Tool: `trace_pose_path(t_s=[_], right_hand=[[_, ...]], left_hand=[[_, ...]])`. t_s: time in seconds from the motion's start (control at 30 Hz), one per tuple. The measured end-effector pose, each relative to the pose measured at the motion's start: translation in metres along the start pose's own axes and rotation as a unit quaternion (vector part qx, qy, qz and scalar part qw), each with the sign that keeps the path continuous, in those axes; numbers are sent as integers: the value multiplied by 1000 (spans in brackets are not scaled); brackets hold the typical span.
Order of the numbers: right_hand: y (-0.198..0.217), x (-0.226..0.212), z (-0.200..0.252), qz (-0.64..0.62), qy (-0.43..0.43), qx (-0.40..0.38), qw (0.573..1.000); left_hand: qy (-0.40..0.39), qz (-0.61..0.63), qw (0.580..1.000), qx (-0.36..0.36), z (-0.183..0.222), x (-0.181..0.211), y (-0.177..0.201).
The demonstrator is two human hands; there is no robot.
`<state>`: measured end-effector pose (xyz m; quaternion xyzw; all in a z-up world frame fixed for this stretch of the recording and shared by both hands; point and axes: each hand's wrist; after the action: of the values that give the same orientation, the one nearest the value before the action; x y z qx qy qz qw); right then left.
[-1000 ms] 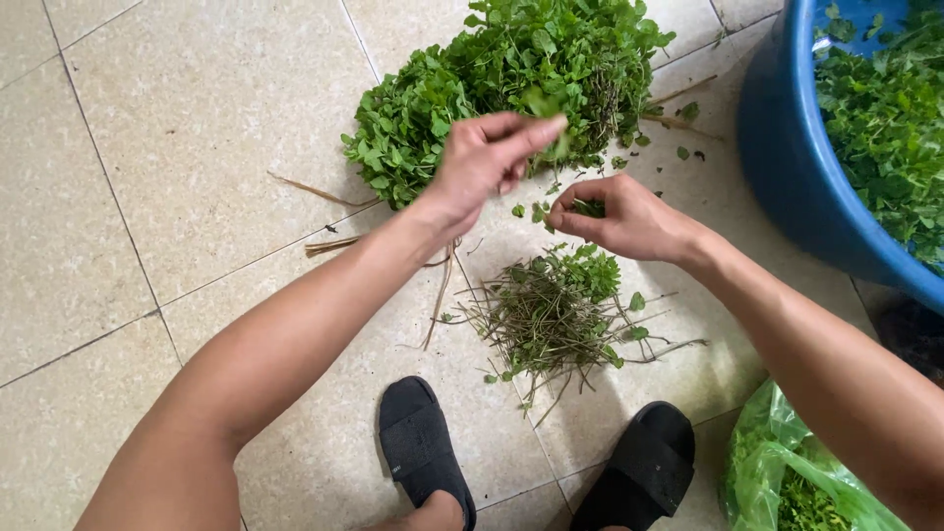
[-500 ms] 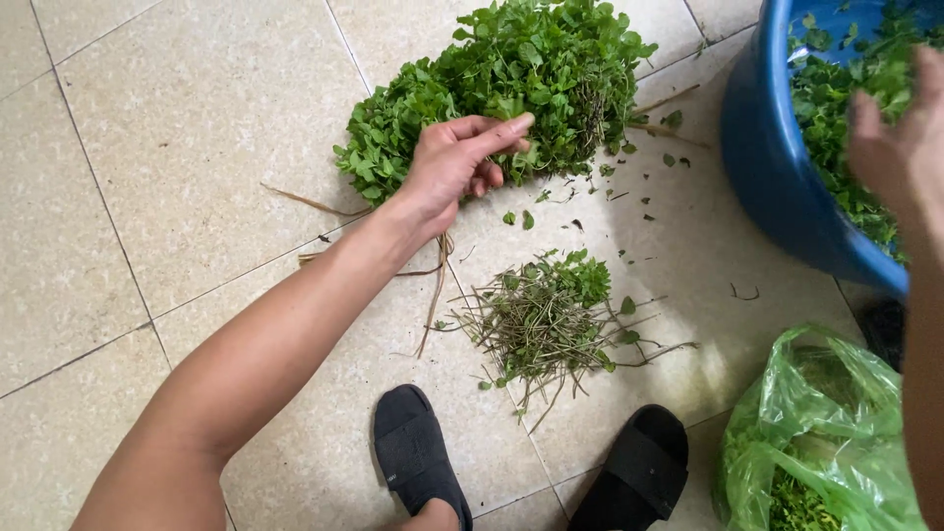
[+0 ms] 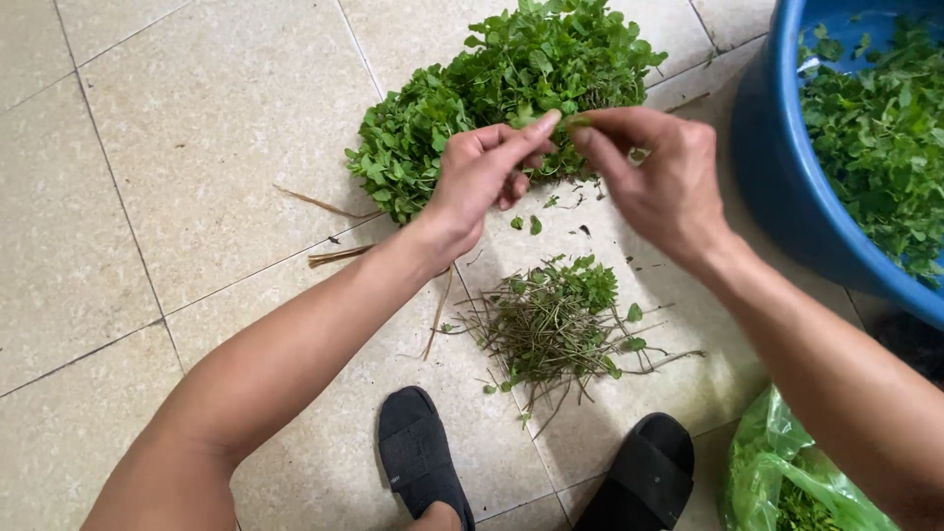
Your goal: The person picks herb leaves off of stems and places them in a blue bowl while sitting on the floor.
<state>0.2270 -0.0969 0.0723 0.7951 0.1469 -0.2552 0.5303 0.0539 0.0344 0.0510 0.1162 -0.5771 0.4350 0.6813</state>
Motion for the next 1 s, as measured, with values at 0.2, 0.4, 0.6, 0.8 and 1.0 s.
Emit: trace_pose_path(t_s=[0.2, 0.4, 0.6, 0.8, 1.0], right_hand=[[17, -8, -5, -10, -136, -64, 989], [17, -7, -4, -77, -135, -85, 984], [19, -7, -3, -162, -131, -90, 974], [5, 0, -3, -372, -177, -120, 903], [0, -4, -3, -172, -122, -131, 969]], left_hand=[[-431, -409, 804, -25, 10, 9, -5], [-325, -401, 852, -83, -9, -5, 1], [-107, -332, 929, -125, 2, 29, -8], [-257, -366, 890, -90, -7, 6, 12], [-264, -390, 876, -103, 7, 22, 2]])
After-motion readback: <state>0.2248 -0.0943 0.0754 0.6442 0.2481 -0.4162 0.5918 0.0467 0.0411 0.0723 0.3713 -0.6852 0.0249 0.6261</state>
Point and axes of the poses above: each hand's wrist, its own z-axis away from the middle knuckle, its own y-axis out of the back of the hand, x = y × z, and after that the axes turned 11 degrees about z, right-handed
